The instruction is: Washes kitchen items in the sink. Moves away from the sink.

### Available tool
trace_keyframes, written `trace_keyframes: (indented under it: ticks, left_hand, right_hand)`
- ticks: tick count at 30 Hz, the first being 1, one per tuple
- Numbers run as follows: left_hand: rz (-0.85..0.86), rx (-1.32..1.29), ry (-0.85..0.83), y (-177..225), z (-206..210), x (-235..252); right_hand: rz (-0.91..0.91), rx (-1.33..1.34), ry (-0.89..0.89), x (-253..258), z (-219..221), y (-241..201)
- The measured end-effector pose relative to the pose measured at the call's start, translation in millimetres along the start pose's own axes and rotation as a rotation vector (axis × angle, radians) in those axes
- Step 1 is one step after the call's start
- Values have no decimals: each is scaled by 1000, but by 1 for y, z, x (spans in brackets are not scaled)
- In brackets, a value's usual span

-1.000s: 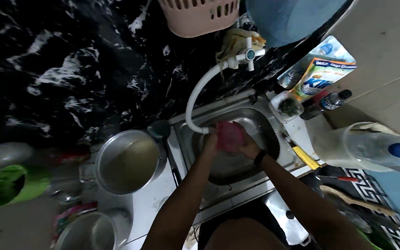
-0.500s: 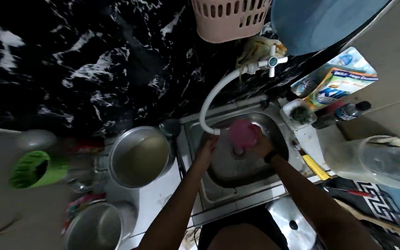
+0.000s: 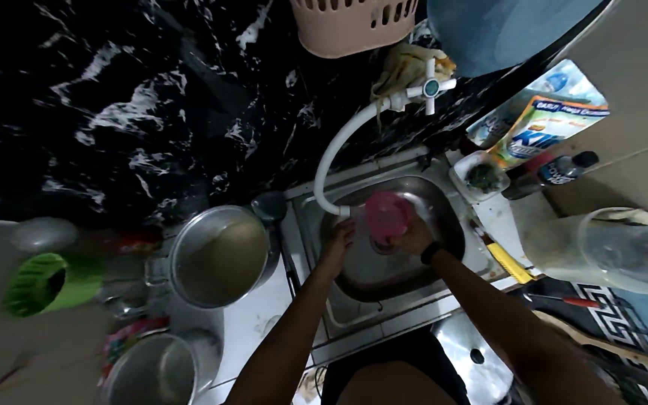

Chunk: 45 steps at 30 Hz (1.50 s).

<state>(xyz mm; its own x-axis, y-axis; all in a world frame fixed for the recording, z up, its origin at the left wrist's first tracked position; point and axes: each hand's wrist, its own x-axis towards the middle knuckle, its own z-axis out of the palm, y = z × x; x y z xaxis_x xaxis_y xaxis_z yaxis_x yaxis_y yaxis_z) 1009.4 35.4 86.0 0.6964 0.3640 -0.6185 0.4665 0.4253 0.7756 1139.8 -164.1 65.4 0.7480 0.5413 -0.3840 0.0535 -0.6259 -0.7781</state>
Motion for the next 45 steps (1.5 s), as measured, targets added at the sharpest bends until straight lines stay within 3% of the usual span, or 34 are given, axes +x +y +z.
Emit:
trace_keyframes:
  ticks: [2,6,8,12,14,18,21,24,27,32,35,38,41,43,45]
  left_hand:
    - [3,1,10,2,0,1]
    - [15,22,8,1,2,2]
    - [22,21,23,-1,2,5]
    - [4,-1,21,-8,4,6]
    - [7,14,8,-16,2,11]
    - [-14,198,-40,-27,8,13]
    - [-66,287,-12,-26,18,6]
    - [-195,126,46,-26,18,7]
    - [-307,-8,49,-21,9,9]
    - [-297,166,65,-1,0,13]
    - [-84,379,124,6,7,19]
    - [235,477,57,22,27,19]
    - [461,592,-107,41,56,27]
    - [560,588,-222,49,71,34]
    - [543,514,-239,54,83,39]
  right_hand:
    - [-31,-21,-68,-3,1,1]
    - [-15,17,-5,1,2,7]
    - [-19,-41,-93,-1,0,1]
    - [-34,55,-35,4,2,5]
    - [-22,59,-120,7,3,-2]
    - [144,1,-226,25,5,-33]
    - [247,-64,-216,64,34,-21]
    - [161,-136,-232,95,56,-25]
    - [-24,-336,-396,116,66,-36]
    - [-177,-490,-474,107,61,-61]
    - [-139,-274,-404,88,44,-43]
    - [221,426,-263,48,23,-45]
    - [331,879,-141,29,15,-26]
    - [332,1101,-68,23,12,-18]
    - [371,1217,-7,17,5,-21]
